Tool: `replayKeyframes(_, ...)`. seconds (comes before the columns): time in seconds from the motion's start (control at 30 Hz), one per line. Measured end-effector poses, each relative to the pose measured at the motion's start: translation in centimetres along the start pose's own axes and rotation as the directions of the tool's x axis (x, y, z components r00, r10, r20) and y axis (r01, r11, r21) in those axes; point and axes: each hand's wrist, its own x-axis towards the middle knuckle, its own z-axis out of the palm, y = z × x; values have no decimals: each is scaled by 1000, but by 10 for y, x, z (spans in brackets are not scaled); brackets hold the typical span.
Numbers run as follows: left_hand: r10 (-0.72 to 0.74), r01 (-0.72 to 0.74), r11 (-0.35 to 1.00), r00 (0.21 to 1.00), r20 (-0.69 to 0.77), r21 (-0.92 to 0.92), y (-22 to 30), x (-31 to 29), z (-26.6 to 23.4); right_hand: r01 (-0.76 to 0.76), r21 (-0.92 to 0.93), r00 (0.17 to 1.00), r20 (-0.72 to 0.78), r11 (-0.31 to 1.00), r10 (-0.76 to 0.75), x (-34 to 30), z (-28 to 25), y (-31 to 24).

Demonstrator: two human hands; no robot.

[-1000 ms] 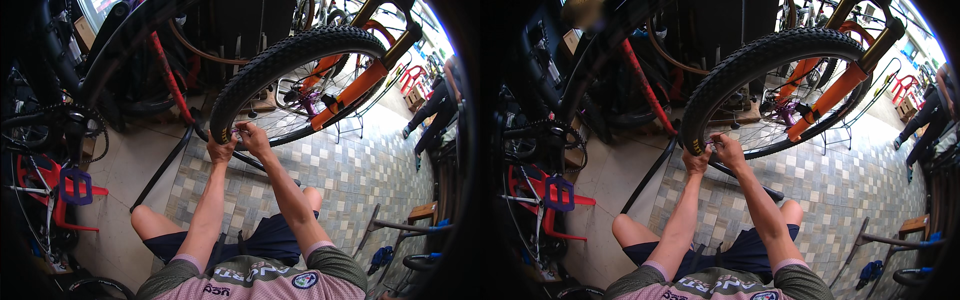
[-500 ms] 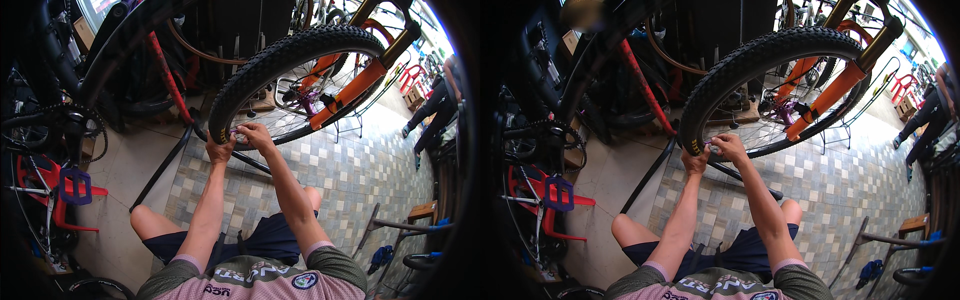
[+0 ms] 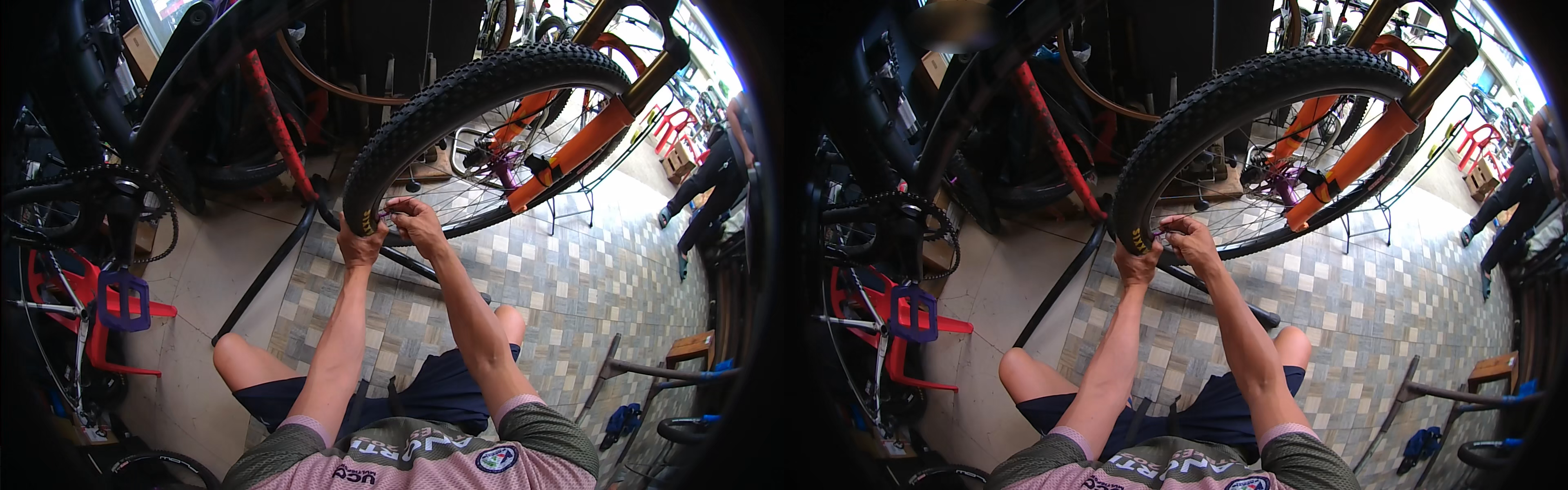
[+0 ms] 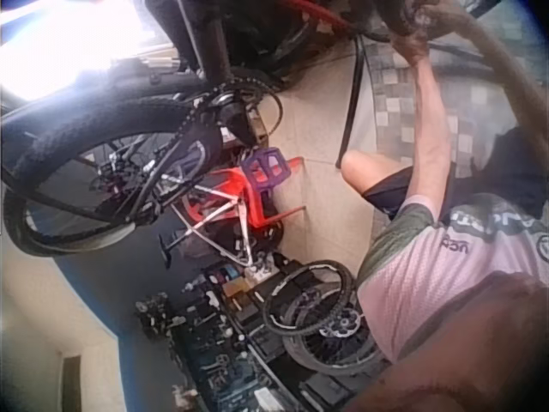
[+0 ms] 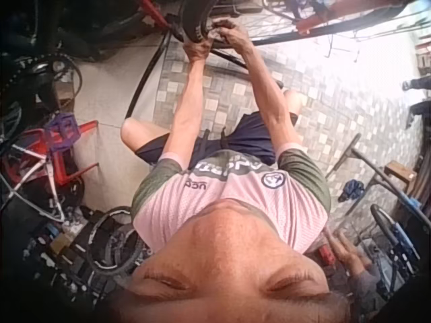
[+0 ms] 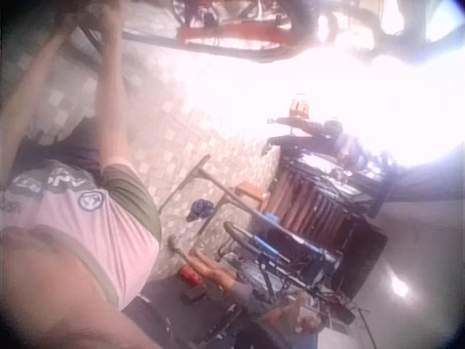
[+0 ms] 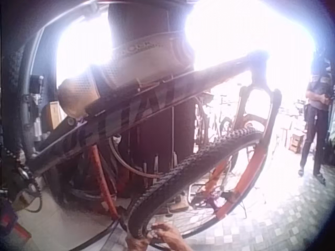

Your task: The person removes the tire from the bicycle wheel, inspects the inner tube, and reassembles the tire onto the wheel. The person uses tire levers to pry the tire off and on, and handles the inner tube and wheel rim.

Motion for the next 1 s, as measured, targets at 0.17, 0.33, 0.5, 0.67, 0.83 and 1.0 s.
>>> replayKeyframes(0.17,20,-20,1000,1000,-13,1,-4,1,0,63,-86,998,-24,994,-65,-3,7,-5)
replayKeyframes(0.33,18,-17,1000,999,-47,22,-4,4,1,35,-215,994,-93,976,-56,1,10,6)
replayKeyframes(0.5,-21,21,998,1000,2,-57,4,1,5,307,-266,952,69,914,-299,14,-9,28)
replayKeyframes(0.67,-28,28,1000,1000,-14,-1,1,6,0,28,-218,999,51,975,-17,-5,3,-7)
replayKeyframes(0.83,-53,53,999,999,11,-5,0,7,0,102,-76,991,99,992,-94,-3,2,-1)
replayKeyframes(1.0,-15,15,1000,1000,-6,-23,7,4,3,248,-280,969,68,927,-239,11,-5,18)
